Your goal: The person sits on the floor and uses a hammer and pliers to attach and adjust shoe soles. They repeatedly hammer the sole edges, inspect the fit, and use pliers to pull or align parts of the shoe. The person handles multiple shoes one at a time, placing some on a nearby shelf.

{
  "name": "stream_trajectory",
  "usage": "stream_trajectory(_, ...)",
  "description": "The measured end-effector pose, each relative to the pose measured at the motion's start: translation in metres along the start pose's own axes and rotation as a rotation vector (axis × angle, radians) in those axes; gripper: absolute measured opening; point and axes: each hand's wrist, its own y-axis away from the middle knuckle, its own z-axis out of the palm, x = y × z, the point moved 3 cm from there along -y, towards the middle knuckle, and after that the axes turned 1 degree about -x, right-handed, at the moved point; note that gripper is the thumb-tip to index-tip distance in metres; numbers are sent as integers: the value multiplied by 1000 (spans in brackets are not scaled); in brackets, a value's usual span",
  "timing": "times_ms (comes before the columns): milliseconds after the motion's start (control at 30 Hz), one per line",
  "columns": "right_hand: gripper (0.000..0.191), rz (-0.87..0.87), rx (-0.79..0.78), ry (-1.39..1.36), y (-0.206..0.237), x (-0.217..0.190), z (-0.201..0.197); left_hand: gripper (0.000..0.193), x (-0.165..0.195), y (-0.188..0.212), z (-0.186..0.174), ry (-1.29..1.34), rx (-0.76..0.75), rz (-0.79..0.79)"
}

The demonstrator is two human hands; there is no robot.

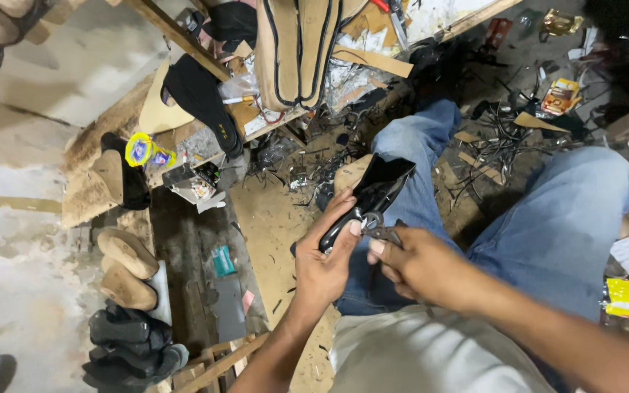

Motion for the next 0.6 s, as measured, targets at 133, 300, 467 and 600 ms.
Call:
stream_trajectory(133, 25, -501, 272, 647, -19, 7, 5, 44, -21, 2, -1, 453, 252, -491)
stream_trajectory(300, 26, -542, 196, 862, -39, 19, 7, 50, -34, 0, -17, 625, 107, -726)
stream_trajectory(467, 26, -360, 68, 874, -27, 12, 6, 51, -36, 11, -20, 359, -15, -622)
stream_trajectory(600, 46, 158, -135, 606, -13, 0, -1, 49, -30, 27, -2, 134, -54, -293)
